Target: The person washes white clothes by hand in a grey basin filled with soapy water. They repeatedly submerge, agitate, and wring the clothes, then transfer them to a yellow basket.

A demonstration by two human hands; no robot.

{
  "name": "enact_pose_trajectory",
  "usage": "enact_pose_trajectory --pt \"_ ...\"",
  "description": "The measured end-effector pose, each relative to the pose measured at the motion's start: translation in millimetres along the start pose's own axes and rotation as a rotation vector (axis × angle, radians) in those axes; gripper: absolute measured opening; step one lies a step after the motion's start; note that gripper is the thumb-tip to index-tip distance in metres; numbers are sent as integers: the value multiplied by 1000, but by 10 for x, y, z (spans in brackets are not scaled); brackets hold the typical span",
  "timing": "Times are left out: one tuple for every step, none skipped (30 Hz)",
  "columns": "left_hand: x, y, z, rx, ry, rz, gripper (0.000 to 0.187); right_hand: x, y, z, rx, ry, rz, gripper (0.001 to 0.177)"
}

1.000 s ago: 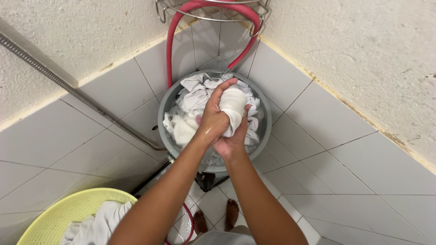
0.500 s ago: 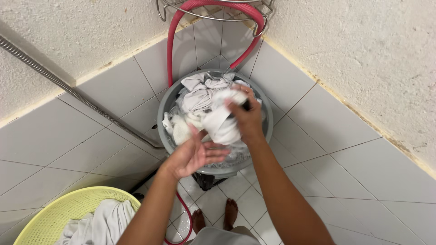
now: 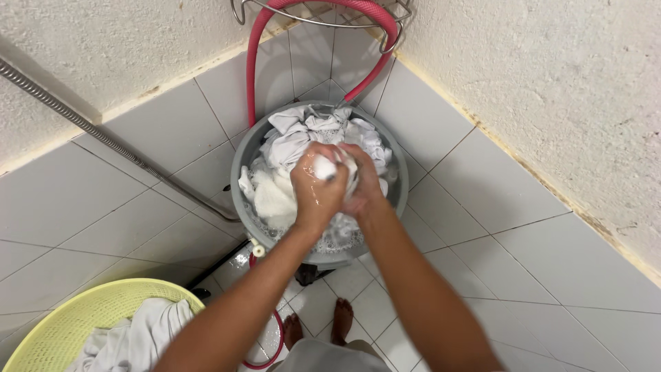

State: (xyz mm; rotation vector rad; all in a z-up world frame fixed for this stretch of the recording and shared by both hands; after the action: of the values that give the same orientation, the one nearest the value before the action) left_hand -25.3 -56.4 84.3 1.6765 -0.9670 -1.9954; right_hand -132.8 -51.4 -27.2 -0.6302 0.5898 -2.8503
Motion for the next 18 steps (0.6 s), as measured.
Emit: enact_pose_trajectory --pt "-236 90 63 124 26 172 20 8 96 57 118 -39 39 22" --pt "-448 145 109 247 56 343 24 11 156 111 239 -77 83 18" --pt "-644 133 182 371 86 514 30 59 163 144 287 -381 70 19" --pt "-742 98 260 473 137 605 28 93 147 188 333 -683 53 23" --pt "-812 42 340 575 189 696 27 73 148 256 375 -986 35 29" --pt "-856 -27 409 679 242 789 27 34 277 177 258 -1015 196 32" --pt "-921 -91 419 717 205 860 24 -13 363 121 137 -1039 355 36" --pt "-983 -179 450 751 168 930 21 -77 371 60 13 -1061 516 39" --pt "-1032 -272 483 784 130 1000 19 -26 347 73 -94 -1273 515 44" --pt "-1046 -354 530 820 119 1052 17 55 307 103 -201 -1490 513 49" --pt "-1053 -437 583 856 107 1103 15 125 275 138 -311 -1705 505 54" --pt "-1053 -520 610 895 100 1152 14 64 256 238 -288 -1902 461 55" --pt "-1021 -589 668 951 130 1151 13 -1 205 283 -262 -2097 408 56" --pt "-1001 -662 726 1006 162 1148 12 -53 179 308 -229 -2293 346 59" --pt "-975 -708 729 1061 193 1142 12 -3 190 243 -324 -2116 362 63" --pt "-922 -606 666 1034 255 1067 14 69 214 157 -412 -1943 376 71" --pt "-877 -483 567 1005 316 992 18 134 233 55 -494 -1769 386 80" --pt "-855 -373 429 980 370 915 23 -38 302 194 -233 -1715 310 75"
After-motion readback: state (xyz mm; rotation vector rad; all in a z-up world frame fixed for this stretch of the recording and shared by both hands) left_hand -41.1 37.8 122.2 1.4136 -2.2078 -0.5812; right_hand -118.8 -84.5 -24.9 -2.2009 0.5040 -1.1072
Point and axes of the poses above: each hand's wrist, its own y-axis towards the middle knuckle, its own z-axis out of the palm, x = y × z, the point moved 10 cm from there along y, towards the middle knuckle, and after that the axes turned 14 degrees about z, right-handed, at the moved point
